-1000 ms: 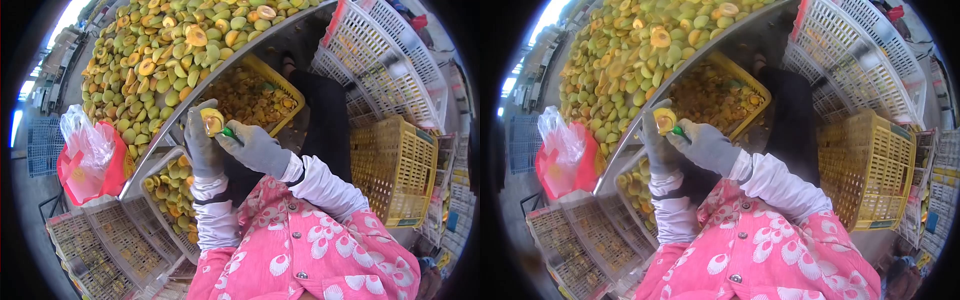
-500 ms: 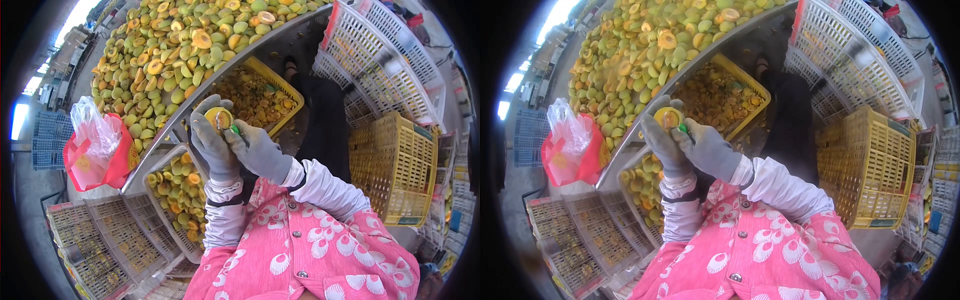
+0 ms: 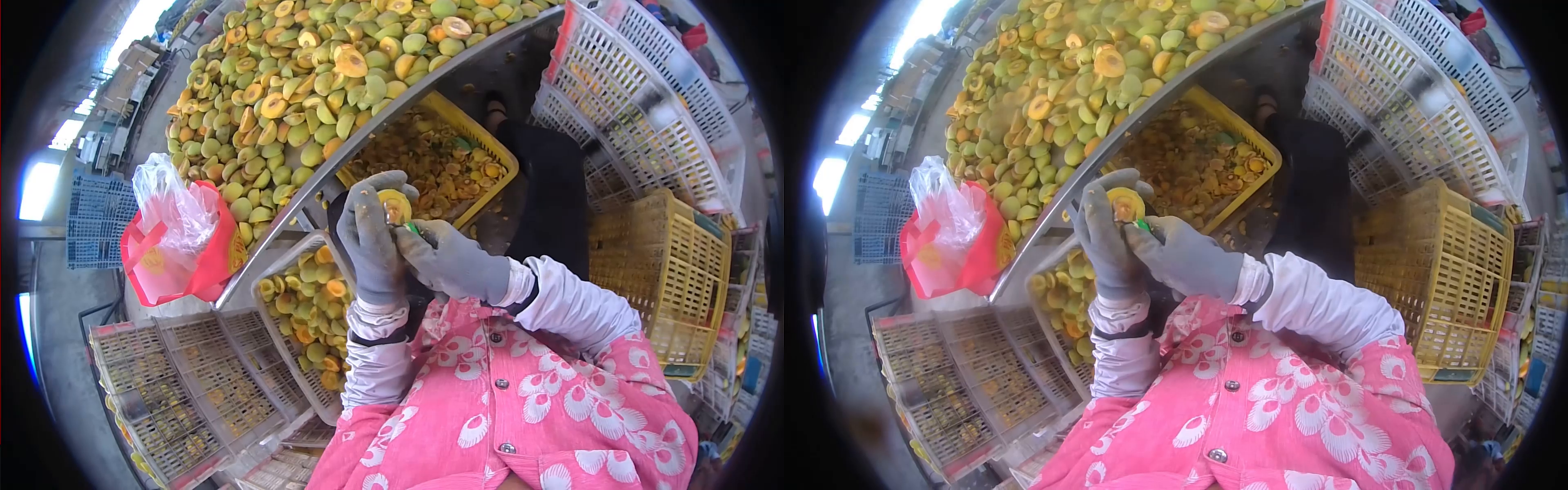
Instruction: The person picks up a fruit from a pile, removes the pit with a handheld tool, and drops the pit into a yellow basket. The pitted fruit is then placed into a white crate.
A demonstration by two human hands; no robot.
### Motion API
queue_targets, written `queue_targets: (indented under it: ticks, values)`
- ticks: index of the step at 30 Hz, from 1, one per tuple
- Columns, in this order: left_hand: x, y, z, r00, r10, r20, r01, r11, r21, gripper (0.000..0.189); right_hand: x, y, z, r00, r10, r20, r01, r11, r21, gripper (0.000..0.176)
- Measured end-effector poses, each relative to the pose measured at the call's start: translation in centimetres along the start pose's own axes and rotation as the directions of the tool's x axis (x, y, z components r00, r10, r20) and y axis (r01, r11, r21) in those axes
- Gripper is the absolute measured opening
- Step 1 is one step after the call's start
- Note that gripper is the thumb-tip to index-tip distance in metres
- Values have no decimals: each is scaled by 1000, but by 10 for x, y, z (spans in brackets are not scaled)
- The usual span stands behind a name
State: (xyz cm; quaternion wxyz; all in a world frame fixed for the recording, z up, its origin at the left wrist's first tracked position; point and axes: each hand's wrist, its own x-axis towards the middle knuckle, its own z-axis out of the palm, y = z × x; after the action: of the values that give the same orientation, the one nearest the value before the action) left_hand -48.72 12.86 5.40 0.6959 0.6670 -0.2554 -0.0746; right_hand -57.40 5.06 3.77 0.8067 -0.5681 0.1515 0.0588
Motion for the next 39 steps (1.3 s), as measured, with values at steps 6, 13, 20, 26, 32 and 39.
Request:
queue_targets:
  ticks: [6,13,20,26,32,39]
  values:
    - [16,3,-27,898,-3,439,-3,1000,13,50,-8,-14,-6,911,231,343,-336,897,287,56]
    - [13,-38,-20,939,-193,284,252,950,-187,53,7,6,-18,811,230,538,-499,753,430,56]
    - [22,-32,-16,896,-254,364,292,955,-51,57,21,21,-27,729,106,676,-626,502,596,50]
    - [16,-58,-10,876,-373,307,480,736,-477,58,33,24,-31,753,4,658,-549,557,624,50]
    - [24,-82,-1,917,-374,-139,274,844,-462,60,43,21,-39,976,67,205,-148,900,410,47]
    - [22,-78,5,984,-130,-118,129,992,-14,50,64,31,-40,877,-405,-259,102,683,-723,25]
